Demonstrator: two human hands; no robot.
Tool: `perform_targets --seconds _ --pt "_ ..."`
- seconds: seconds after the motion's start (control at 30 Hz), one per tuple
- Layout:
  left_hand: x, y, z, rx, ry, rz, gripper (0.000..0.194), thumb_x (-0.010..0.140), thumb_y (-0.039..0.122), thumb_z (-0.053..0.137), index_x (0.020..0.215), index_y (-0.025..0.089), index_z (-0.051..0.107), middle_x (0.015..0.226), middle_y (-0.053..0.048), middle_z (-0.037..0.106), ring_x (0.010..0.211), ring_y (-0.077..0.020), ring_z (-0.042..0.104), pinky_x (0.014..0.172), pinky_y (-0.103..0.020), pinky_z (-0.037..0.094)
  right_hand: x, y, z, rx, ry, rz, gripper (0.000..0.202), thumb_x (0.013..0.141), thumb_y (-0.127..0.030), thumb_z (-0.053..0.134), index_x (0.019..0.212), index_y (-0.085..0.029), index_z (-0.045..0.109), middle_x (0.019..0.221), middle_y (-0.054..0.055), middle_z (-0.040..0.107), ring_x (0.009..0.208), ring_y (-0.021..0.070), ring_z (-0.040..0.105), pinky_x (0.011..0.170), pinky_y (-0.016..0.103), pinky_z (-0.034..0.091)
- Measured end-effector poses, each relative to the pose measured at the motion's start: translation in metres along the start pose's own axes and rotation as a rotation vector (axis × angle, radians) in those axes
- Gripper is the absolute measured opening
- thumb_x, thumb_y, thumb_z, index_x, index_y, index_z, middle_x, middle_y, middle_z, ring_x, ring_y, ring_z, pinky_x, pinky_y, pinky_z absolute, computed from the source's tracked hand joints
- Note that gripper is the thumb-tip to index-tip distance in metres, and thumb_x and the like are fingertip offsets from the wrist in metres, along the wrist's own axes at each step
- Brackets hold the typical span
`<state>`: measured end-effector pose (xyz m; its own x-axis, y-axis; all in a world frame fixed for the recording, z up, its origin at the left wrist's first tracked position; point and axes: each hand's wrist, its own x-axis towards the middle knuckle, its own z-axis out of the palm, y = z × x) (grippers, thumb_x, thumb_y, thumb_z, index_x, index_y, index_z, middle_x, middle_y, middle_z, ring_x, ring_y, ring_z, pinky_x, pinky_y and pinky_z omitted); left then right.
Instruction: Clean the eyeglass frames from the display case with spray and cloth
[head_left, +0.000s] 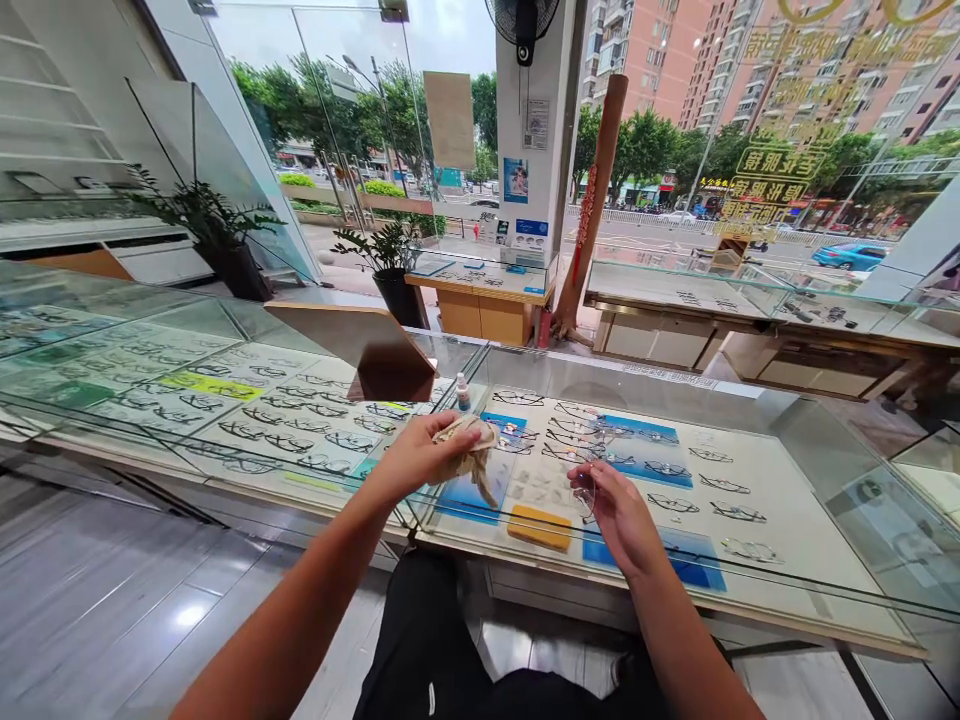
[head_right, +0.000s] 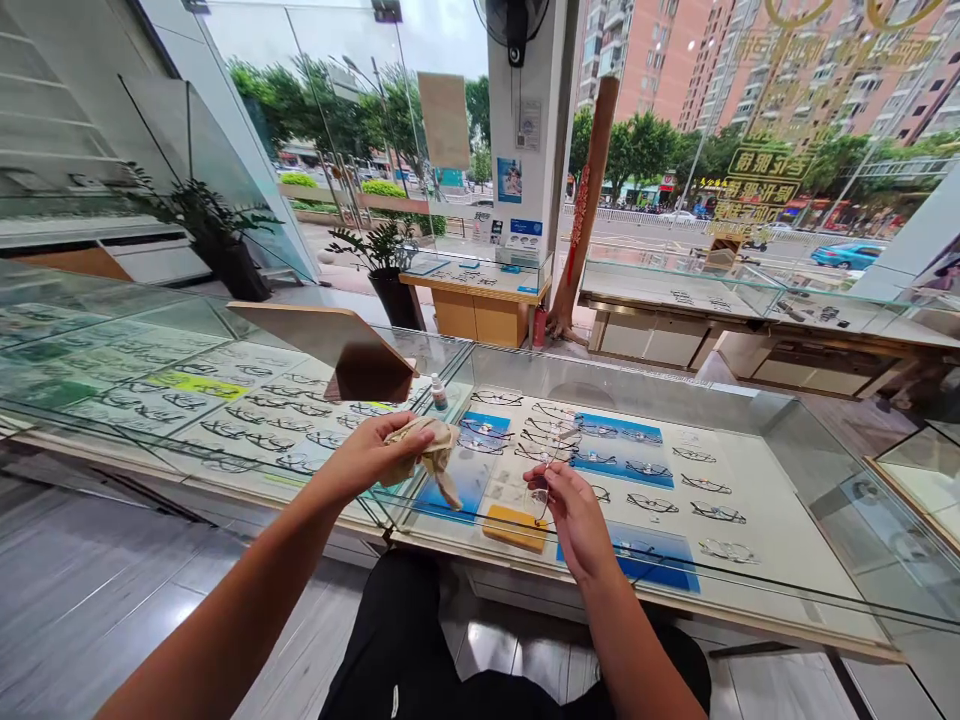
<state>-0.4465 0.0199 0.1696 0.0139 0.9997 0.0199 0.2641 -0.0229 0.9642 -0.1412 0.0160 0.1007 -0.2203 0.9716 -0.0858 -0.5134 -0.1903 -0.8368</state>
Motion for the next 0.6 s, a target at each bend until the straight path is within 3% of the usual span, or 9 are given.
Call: perform_targets --seconds 0.17,0.3,0.47,0.6 --pt "0.009 0.012 0.032 -0.005 -0.183 0.046 0.045 0.081 0.064 0.076 0.089 0.02 0.069 0.078 -0.004 0.069 0.066 -0.0173 0.062 0.058 -0.025 0.047 -0.005 -0.001 0.005 -0.035 -0.041 0.0 0.028 0.079 -0.045 0.088 0.089 -0.021 0.08 0.099 0.008 0.079 0.095 0.0228 0.067 0.091 0.036 0.048" --pt "0.013 0.024 0.043 0.139 -0.2 0.175 0.047 0.083 0.065 0.072 0.074 0.019 0.067 0.074 -0.003 0.061 0.068 -0.0164 0.055 0.057 -0.024 0.041 -0.008 -0.005 0.004 -0.065 -0.038 -0.034 0.025 0.08 -0.045 0.087 0.088 -0.022 0.08 0.098 0.007 0.078 0.097 0.0234 0.066 0.092 0.036 0.047" --pt "0.018 0.026 0.057 0.092 -0.278 0.118 0.051 0.088 0.066 0.066 0.075 0.016 0.064 0.065 0.001 0.053 0.058 -0.0119 0.043 0.051 -0.023 0.031 -0.012 -0.009 0.009 -0.086 -0.084 -0.046 0.023 0.082 -0.044 0.085 0.087 -0.021 0.08 0.097 0.007 0.078 0.094 0.0226 0.065 0.093 0.036 0.046" --pt "0.02 0.022 0.066 0.05 -0.338 0.148 0.046 0.09 0.062 0.066 0.084 0.016 0.069 0.075 -0.002 0.061 0.066 -0.0143 0.051 0.057 -0.024 0.039 -0.012 -0.008 0.013 -0.098 -0.118 -0.04 0.027 0.082 -0.046 0.085 0.089 -0.02 0.081 0.094 0.007 0.078 0.092 0.0224 0.065 0.094 0.036 0.047"
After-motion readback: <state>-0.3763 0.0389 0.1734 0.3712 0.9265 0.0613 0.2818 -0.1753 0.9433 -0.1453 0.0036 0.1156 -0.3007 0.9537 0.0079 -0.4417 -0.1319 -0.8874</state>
